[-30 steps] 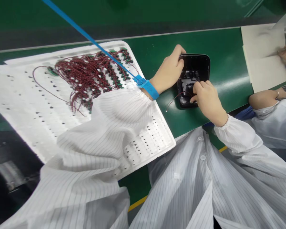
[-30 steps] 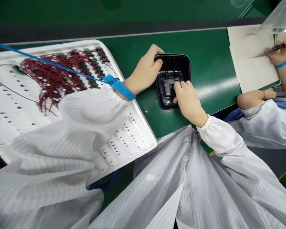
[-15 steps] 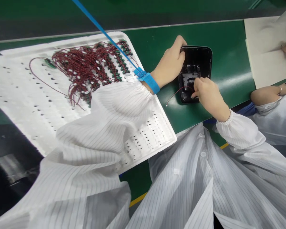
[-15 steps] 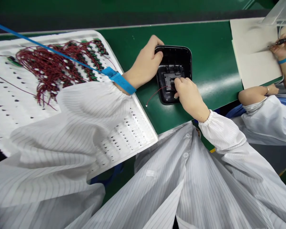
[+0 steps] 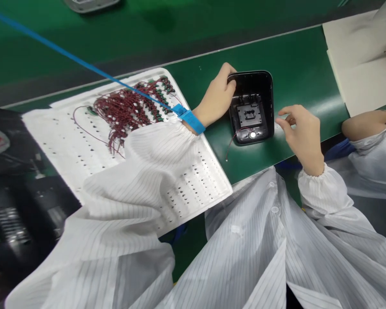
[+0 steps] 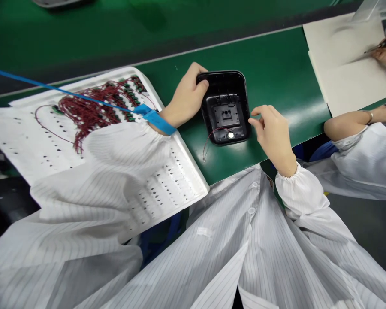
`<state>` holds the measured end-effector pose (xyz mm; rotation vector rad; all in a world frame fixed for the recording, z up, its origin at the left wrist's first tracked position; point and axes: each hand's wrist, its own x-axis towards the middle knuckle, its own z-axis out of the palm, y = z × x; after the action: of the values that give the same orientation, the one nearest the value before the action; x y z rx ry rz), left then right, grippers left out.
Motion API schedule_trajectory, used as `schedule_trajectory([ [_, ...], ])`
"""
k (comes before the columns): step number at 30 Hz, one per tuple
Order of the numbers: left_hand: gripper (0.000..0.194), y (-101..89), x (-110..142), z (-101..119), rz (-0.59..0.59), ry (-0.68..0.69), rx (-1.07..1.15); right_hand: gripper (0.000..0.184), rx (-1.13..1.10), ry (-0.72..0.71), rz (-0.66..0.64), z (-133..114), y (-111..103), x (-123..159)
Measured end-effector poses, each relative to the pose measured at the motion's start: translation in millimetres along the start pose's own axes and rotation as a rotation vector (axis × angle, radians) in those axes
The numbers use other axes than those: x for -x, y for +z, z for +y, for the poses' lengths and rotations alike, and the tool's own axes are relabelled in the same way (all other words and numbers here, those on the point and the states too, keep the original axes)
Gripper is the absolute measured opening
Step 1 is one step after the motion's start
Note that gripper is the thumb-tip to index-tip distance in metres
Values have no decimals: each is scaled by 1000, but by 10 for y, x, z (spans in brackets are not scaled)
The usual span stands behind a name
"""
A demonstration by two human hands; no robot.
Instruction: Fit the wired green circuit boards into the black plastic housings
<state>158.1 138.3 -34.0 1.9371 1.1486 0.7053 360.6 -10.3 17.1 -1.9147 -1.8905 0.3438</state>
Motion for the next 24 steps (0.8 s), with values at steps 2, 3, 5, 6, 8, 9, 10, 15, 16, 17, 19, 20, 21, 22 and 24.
schedule_trajectory([
  [2, 17, 4, 10, -37, 1, 7, -15, 22, -64, 45, -10, 94, 48, -29],
  [3, 18, 2, 22, -53, 3, 11, -22, 30, -96, 60, -34, 134, 102, -54],
  [5, 22, -5, 48, -83, 9, 20, -33, 43, -146, 72, -85, 199, 243, -116],
  [6, 24, -7, 56, -96, 11, 24, -39, 46, -161, 66, -103, 224, 315, -151],
  [8, 28, -1, 36, -119, 2, 36, -48, 45, -170, 42, -112, 271, 427, -221],
  [9, 30, 11, 2, -126, -8, 46, -54, 41, -167, 32, -105, 297, 457, -254],
  [10, 31, 28, -53, -124, -22, 61, -61, 39, -160, 27, -92, 328, 469, -285],
  [15, 47, 129, -533, 76, -64, 206, -130, 47, -137, 126, 83, 595, 364, -403],
  [16, 51, 127, -624, 152, -55, 244, -140, 52, -160, 173, 127, 664, 339, -427],
  [17, 54, 111, -693, 231, -42, 280, -145, 58, -197, 224, 169, 732, 318, -454],
  [19, 56, 33, -745, 374, -7, 335, -157, 70, -282, 308, 251, 852, 288, -522],
  [20, 56, -27, -723, 430, 12, 349, -175, 74, -310, 328, 295, 898, 276, -563],
  [21, 56, -100, -669, 473, 32, 352, -205, 77, -318, 329, 335, 932, 266, -609],
  [22, 55, -185, -586, 503, 49, 343, -248, 78, -304, 312, 365, 956, 257, -659],
  [24, 54, -381, -348, 526, 67, 292, -364, 77, -223, 245, 379, 977, 241, -763],
])
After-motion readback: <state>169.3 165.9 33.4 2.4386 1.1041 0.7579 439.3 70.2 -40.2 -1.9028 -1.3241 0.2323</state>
